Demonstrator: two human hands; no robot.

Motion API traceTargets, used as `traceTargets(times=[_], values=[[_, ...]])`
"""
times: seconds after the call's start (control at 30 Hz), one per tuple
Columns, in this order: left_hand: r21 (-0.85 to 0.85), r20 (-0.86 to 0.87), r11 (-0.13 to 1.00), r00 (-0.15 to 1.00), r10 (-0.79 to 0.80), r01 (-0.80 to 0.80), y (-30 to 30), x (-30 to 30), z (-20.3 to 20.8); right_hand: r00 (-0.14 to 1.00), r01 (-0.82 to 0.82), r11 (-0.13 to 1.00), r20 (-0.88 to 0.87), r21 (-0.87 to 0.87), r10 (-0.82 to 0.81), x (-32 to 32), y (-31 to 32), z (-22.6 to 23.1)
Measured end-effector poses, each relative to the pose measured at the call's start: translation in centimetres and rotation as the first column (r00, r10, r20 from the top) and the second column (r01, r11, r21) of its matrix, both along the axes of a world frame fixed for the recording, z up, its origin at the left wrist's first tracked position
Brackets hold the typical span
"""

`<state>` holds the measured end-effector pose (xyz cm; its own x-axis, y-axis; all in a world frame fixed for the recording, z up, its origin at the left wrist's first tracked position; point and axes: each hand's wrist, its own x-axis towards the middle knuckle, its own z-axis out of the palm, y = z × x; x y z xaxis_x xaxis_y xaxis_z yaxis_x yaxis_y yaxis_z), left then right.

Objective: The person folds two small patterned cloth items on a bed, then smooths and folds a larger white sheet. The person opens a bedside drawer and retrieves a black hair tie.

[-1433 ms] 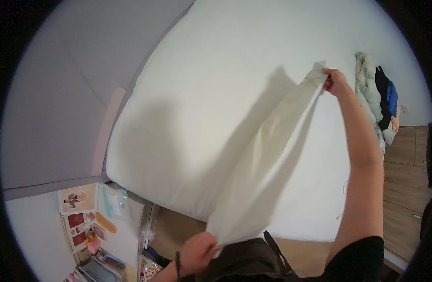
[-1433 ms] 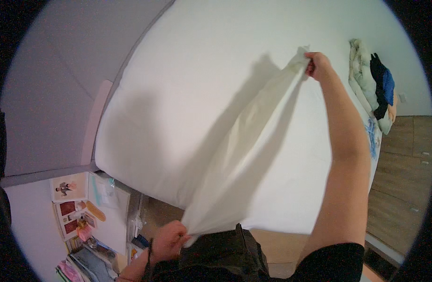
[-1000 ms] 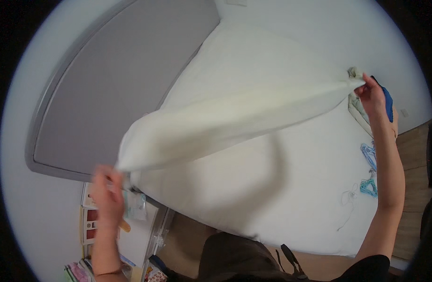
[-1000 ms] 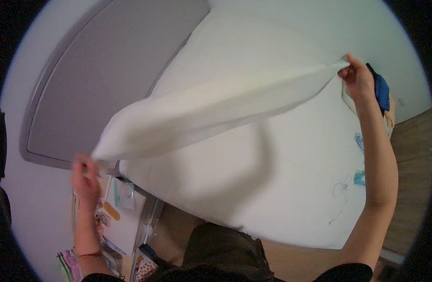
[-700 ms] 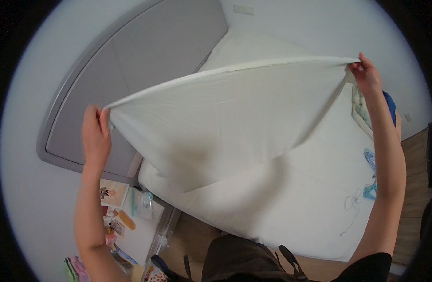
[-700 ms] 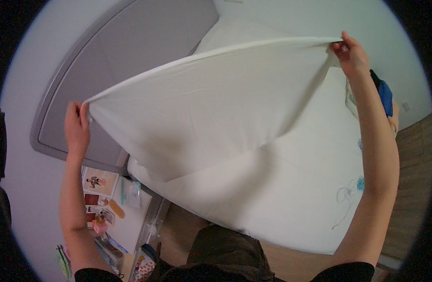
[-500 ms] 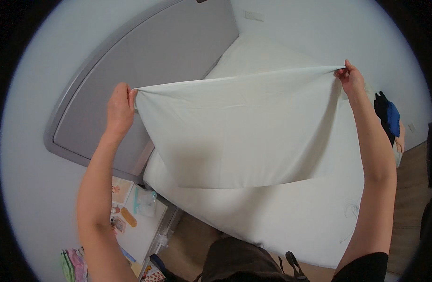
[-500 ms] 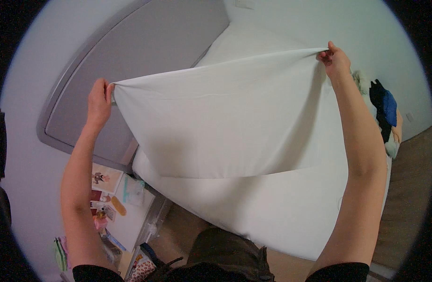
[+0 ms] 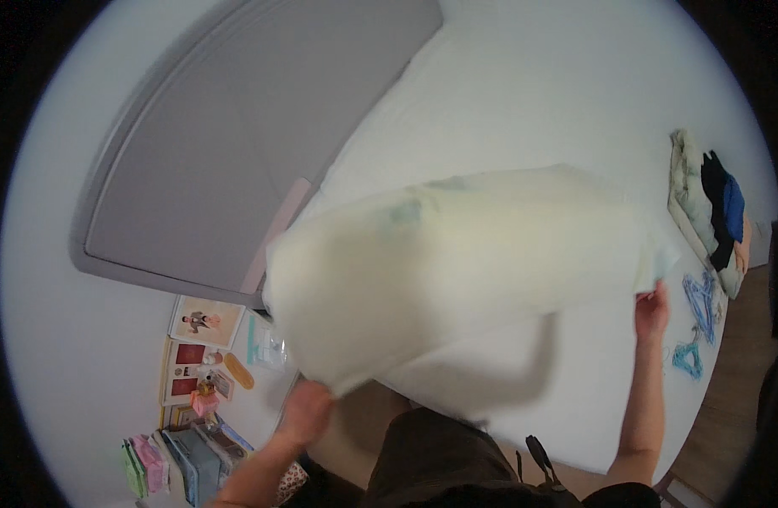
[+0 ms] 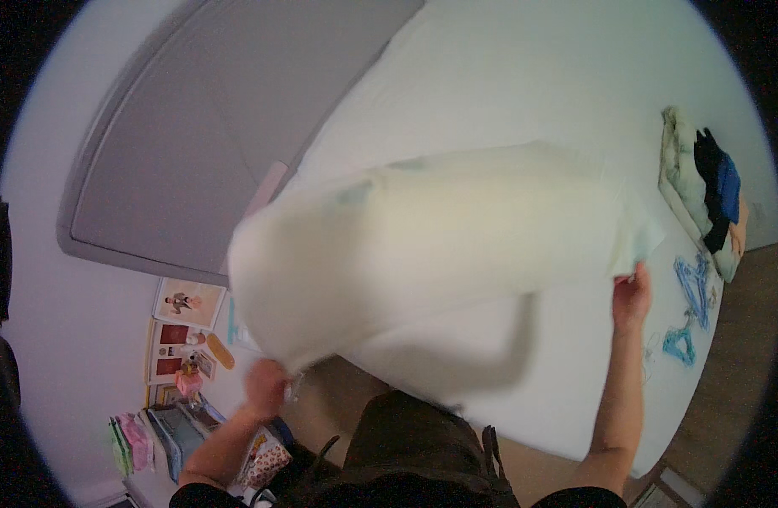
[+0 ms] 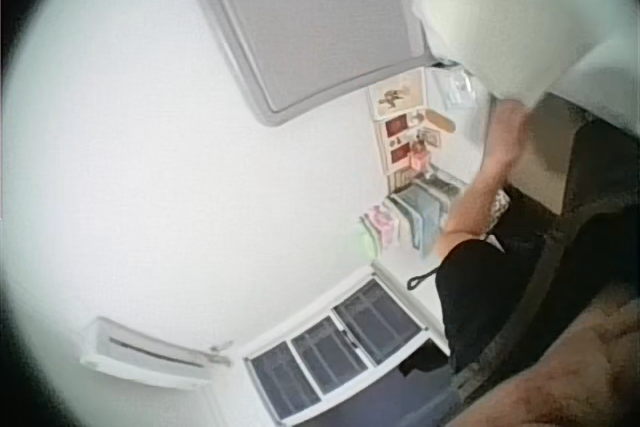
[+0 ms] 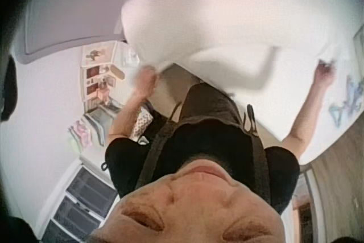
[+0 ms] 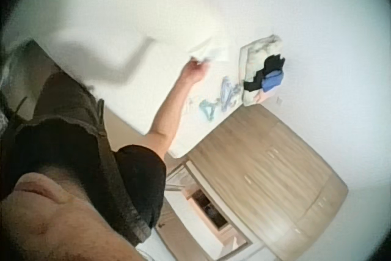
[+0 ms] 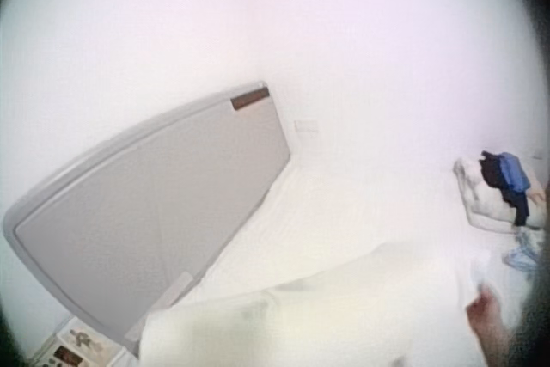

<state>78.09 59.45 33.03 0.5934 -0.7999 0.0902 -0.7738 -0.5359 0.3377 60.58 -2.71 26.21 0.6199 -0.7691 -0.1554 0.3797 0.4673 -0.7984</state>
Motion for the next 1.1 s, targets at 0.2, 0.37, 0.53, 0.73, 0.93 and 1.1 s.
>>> traceTargets(times=[0.2, 0.37, 0.53, 0.73, 0.93, 1.1], values=[[0.083, -0.282, 0.995, 0.956, 0.083, -0.062, -3.2, -5.4, -9.7, 0.567, 0.34, 0.921, -0.822, 0.189, -0.041, -9.2, 7.0, -15.6], [0.165, -0.214, 0.946, 0.926, 0.309, -0.278, -5.1, -2.1, -14.9, 0.506, 0.055, 0.985, -0.846, -0.161, -0.166, -6.5, 8.8, -17.4], [0.096, -0.174, 0.855, 0.838, 0.518, -0.509, -6.1, 1.7, -19.8, 0.137, -0.243, 0.876, -0.909, -0.417, -0.395, -2.1, 9.3, -18.3], [0.021, 0.085, 0.891, 0.889, 0.451, -0.454, -6.8, 7.7, -22.0, 0.236, -0.584, 0.486, -0.709, -0.65, -0.665, 2.3, 6.0, -17.8], [0.202, 0.04, 0.924, 0.946, 0.323, -0.324, -7.6, 12.5, -22.1, 0.084, -0.472, 0.863, -0.984, -0.18, -0.16, 6.3, 2.6, -17.4], [-0.092, -0.541, 0.837, 0.733, 0.413, -0.539, -8.3, 13.6, -14.9, 0.23, -0.458, 0.889, -0.969, -0.025, 0.092, 5.2, 2.4, -15.6]])
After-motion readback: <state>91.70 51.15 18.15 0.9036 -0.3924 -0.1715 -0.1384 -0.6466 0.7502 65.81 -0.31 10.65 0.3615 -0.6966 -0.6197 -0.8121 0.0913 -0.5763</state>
